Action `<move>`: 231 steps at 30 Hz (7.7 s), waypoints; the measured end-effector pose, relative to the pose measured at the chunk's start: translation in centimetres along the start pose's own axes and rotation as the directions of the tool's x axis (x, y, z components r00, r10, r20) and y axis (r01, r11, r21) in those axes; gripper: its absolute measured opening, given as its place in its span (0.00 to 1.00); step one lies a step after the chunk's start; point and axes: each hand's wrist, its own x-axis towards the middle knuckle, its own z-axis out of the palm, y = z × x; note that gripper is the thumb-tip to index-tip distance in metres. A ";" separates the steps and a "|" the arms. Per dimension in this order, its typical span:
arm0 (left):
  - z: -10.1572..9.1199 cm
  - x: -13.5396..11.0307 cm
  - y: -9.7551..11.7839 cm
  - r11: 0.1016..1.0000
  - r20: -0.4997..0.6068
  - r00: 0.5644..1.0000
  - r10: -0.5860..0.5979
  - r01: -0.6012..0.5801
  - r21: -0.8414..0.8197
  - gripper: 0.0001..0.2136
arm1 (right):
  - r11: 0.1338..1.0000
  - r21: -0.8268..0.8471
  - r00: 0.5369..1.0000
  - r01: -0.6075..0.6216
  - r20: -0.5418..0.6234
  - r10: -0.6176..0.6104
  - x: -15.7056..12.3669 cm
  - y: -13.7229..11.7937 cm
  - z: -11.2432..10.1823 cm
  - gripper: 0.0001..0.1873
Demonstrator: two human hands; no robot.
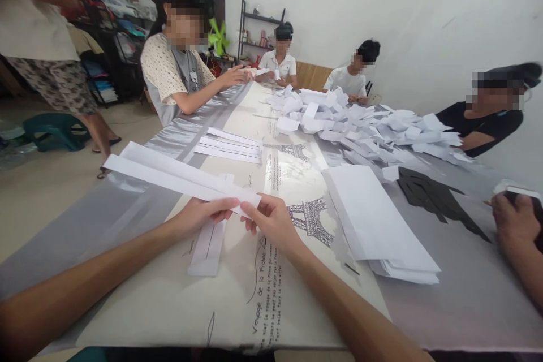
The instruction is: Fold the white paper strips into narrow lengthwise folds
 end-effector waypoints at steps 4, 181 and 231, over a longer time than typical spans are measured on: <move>-0.2 0.1 -0.2 1.000 0.024 1.000 -0.020 0.021 -0.005 0.19 | 0.998 -0.059 1.000 0.004 -0.010 -0.005 0.0 0.3 0.0 0.20; -1.6 1.5 -0.8 0.962 -0.287 0.958 -0.008 -0.071 -0.263 0.13 | 0.978 -0.010 0.958 -0.209 0.200 0.207 -0.9 -1.5 0.6 0.25; -1.9 0.9 0.0 0.983 0.076 0.984 -0.164 0.169 -0.072 0.14 | 0.958 -0.096 0.945 -0.271 0.162 0.284 -0.3 0.1 -0.5 0.15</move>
